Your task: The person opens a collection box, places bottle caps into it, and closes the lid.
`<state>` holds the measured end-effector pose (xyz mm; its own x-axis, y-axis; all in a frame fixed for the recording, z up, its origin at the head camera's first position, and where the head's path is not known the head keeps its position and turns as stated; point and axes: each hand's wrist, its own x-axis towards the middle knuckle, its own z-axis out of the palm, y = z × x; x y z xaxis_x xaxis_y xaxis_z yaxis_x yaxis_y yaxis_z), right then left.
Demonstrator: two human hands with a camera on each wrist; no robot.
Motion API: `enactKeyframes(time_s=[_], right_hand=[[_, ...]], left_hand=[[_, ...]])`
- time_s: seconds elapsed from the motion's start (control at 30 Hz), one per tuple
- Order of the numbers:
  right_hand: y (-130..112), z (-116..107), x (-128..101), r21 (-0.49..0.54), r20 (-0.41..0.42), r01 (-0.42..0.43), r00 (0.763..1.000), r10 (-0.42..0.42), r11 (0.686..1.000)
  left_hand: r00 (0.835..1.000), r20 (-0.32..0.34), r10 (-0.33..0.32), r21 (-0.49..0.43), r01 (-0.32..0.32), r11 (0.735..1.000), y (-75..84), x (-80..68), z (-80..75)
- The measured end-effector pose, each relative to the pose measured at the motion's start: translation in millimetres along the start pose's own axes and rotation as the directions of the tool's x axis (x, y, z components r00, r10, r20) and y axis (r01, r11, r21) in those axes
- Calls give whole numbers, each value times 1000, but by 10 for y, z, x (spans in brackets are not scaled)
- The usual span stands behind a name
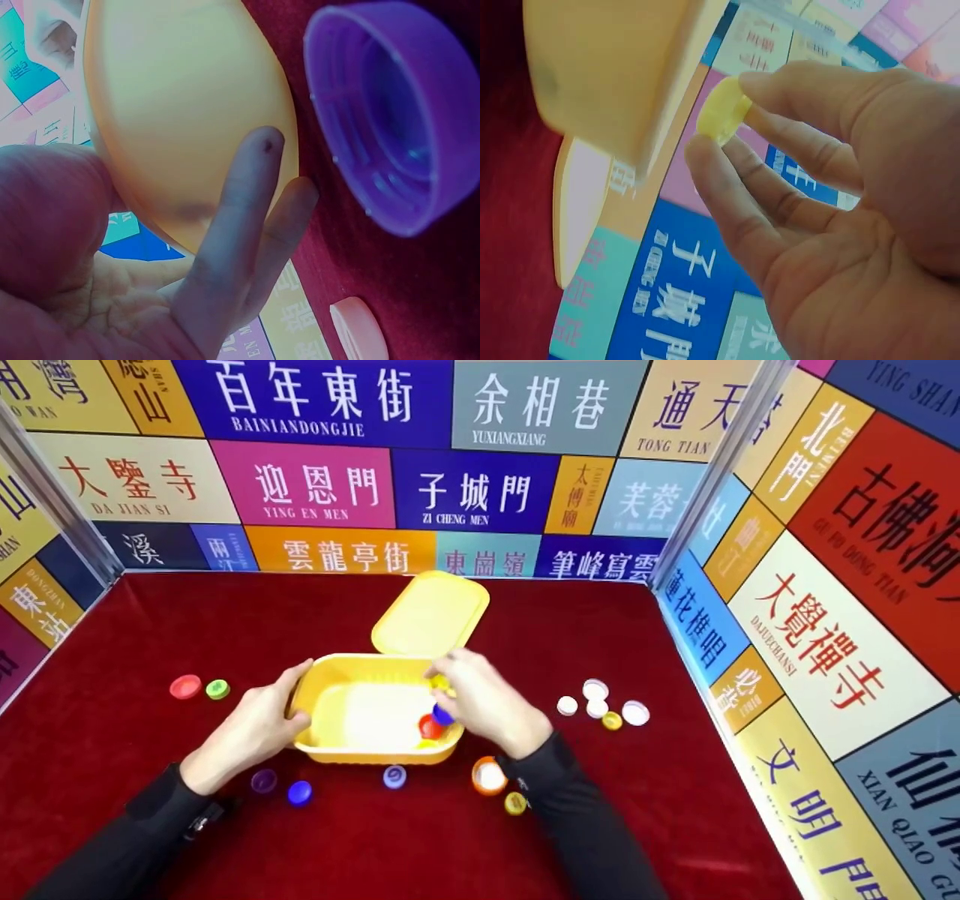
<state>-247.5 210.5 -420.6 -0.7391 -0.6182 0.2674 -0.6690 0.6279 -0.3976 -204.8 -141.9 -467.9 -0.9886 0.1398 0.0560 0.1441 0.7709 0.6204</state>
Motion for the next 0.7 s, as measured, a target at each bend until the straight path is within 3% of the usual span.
enactKeyframes(time_s=[0.37,0.7], right_hand=[[-107,169,-32,16,165,97,981,-98,995],[-104,171,-34,40,158,107,981,-112,993]], left_hand=[[1000,10,-8,-3,8,1000,11,0,-5],[1000,-1,0,-8,0,1000,-4,2,-3]])
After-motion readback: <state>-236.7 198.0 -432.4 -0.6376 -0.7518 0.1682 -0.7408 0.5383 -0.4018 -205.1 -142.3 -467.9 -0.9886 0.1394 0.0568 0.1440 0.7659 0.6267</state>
